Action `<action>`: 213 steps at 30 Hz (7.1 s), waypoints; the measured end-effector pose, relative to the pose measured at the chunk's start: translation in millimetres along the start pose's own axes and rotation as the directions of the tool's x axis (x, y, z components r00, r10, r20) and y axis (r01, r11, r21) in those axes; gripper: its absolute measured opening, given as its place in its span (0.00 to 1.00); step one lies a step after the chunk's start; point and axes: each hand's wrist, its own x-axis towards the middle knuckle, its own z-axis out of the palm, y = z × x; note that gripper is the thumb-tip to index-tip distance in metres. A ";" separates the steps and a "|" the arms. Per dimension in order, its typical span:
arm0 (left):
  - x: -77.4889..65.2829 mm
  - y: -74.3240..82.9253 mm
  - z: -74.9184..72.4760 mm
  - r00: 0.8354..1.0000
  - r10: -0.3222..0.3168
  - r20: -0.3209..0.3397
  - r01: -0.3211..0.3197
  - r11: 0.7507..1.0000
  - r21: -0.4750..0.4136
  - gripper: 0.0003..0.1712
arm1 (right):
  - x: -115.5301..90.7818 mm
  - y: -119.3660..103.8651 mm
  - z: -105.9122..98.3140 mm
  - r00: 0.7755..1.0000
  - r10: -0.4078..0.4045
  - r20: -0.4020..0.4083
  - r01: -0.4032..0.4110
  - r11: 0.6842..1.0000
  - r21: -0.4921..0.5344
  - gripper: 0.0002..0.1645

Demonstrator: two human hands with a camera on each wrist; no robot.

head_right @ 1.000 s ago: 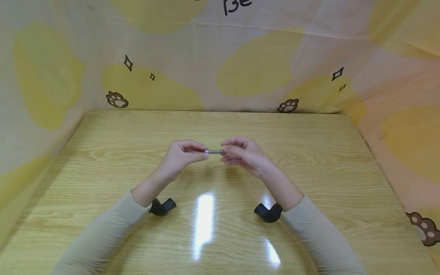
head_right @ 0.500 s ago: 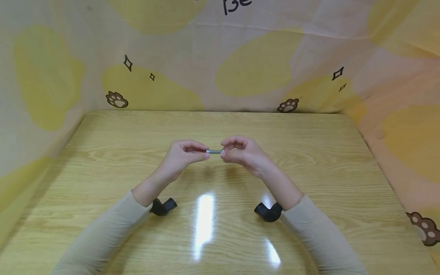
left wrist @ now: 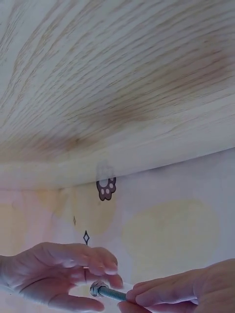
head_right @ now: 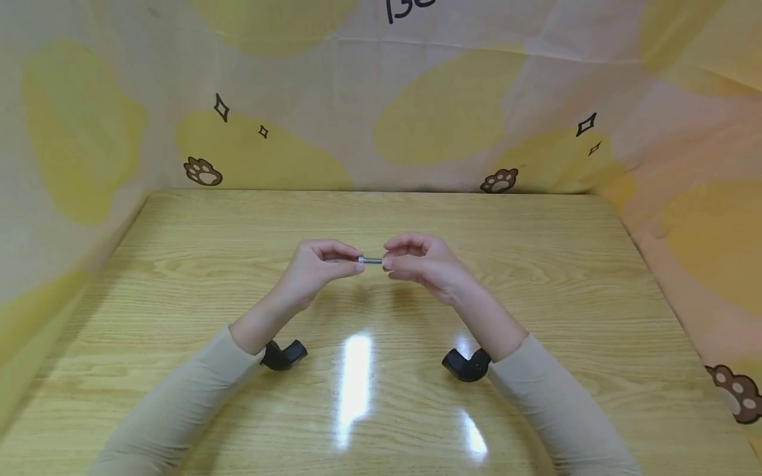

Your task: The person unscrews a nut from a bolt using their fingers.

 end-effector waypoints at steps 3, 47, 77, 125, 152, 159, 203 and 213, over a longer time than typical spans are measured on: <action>0.2 -0.9 0.7 1.000 0.006 0.006 -0.006 1.000 -0.011 0.11 | 0.3 0.2 0.6 0.998 0.055 -0.014 -0.055 0.998 0.004 0.09; 0.6 -4.3 -5.0 1.000 0.021 -0.009 -0.021 1.000 -0.008 0.11 | 2.5 -0.6 1.5 1.000 0.025 -0.008 -0.025 0.999 -0.043 0.07; -1.2 -6.0 -5.7 0.999 0.036 0.008 -0.036 0.999 -0.024 0.13 | 1.8 1.2 -1.1 0.999 0.039 0.033 -0.037 0.998 -0.041 0.08; -0.8 -2.3 -5.9 0.999 0.046 -0.015 -0.047 0.998 -0.040 0.13 | 1.8 -3.9 3.1 0.998 0.067 -0.003 -0.067 0.998 0.022 0.11; -3.2 -2.9 -8.4 0.998 0.057 -0.007 -0.057 0.996 -0.075 0.14 | 2.4 0.5 4.5 0.999 0.033 0.010 -0.032 0.999 -0.010 0.08; -2.0 -3.6 -8.8 0.999 0.048 -0.019 -0.049 0.997 -0.067 0.13 | 2.6 -0.3 4.9 1.000 -0.010 -0.019 0.010 1.000 -0.013 0.15; -0.6 -5.1 -6.7 0.998 0.063 -0.014 -0.063 0.997 -0.036 0.12 | 2.7 -2.8 4.4 0.999 0.044 -0.026 -0.043 0.998 0.038 0.15; -1.8 -4.2 -6.5 0.998 0.057 -0.014 -0.057 0.998 -0.037 0.13 | 0.1 -3.1 3.6 0.998 0.062 -0.011 -0.062 0.998 0.004 0.11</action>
